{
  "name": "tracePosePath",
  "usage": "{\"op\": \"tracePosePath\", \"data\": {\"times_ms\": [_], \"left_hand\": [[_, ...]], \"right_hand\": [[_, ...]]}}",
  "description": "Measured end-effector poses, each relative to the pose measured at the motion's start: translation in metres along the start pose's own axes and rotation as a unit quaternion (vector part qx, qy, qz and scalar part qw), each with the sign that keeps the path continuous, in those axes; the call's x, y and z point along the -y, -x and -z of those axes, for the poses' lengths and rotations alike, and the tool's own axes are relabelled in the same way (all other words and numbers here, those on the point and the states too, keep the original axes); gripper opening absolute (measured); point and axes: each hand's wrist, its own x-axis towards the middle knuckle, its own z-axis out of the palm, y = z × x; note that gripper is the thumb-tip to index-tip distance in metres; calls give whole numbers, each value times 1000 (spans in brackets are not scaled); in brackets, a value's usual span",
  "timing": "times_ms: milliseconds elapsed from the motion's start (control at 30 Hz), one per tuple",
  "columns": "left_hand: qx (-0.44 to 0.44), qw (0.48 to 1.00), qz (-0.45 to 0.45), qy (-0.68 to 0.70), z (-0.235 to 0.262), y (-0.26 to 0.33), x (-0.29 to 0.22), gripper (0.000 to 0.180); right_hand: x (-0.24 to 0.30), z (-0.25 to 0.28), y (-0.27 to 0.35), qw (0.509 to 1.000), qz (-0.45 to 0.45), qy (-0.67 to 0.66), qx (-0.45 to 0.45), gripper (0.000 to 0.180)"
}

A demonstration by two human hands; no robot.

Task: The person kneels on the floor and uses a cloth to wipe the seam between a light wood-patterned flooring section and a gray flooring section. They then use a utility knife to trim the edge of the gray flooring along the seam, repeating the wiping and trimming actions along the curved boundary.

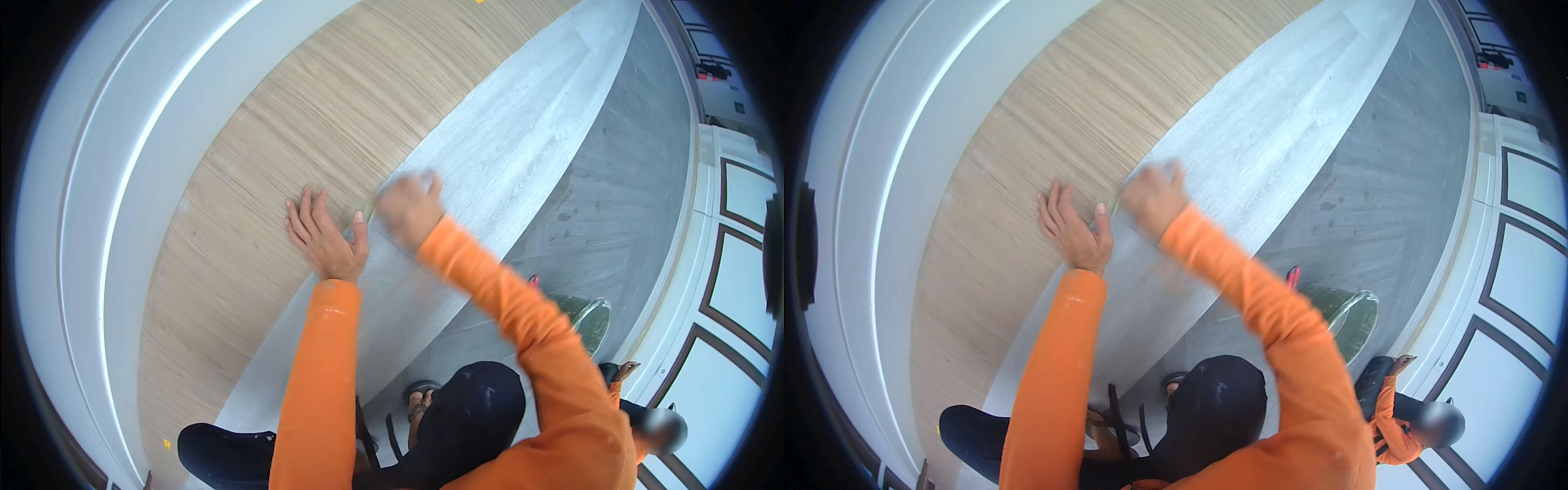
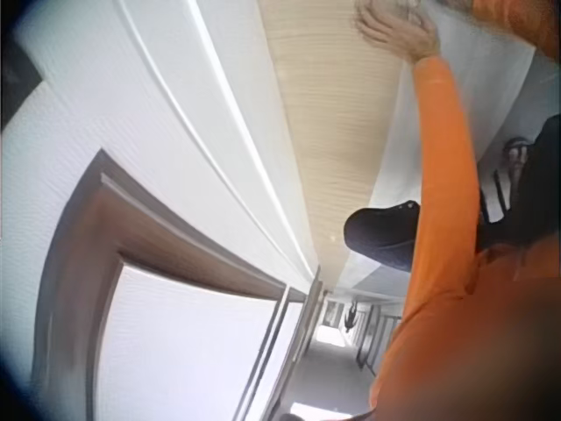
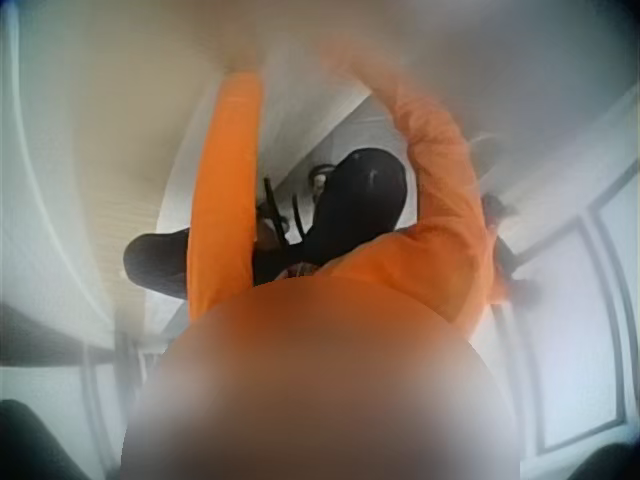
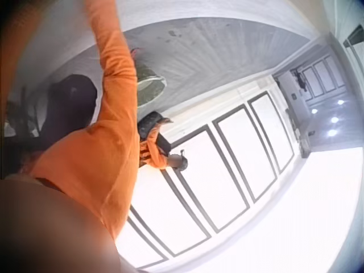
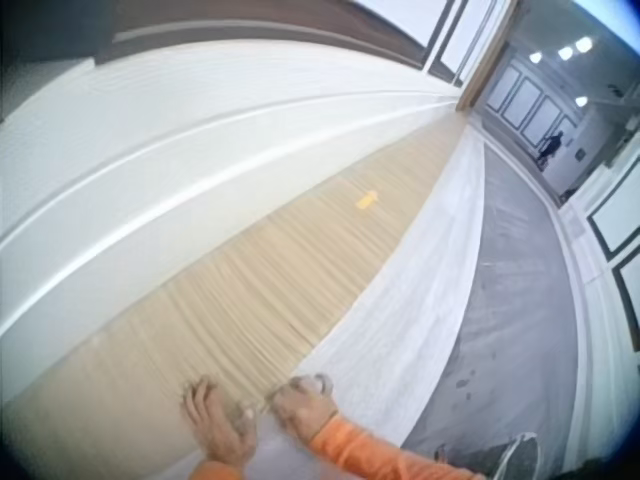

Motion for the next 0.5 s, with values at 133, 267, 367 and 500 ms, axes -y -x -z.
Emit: {"op": "tracePosePath", "data": {"times_ms": [133, 267, 367, 500], "left_hand": [[1, 1000, -6, -27, -2, 9, 6, 65], [8, 1000, -6, -23, -1, 2, 3, 58], [12, 999, 2, -36, 2, -2, 1, 55], [26, 995, 14, -92, -5, 1, 2, 48]], "right_hand": [[-144, 21, -76, 945, -240, -128, -180, 32], [-128, 15, -85, 925, -268, -205, -177, 38], [33, -39, 25, 988, -91, -63, -108, 23], [12, -50, 73, 976, 166, -139, -31, 30]]}}
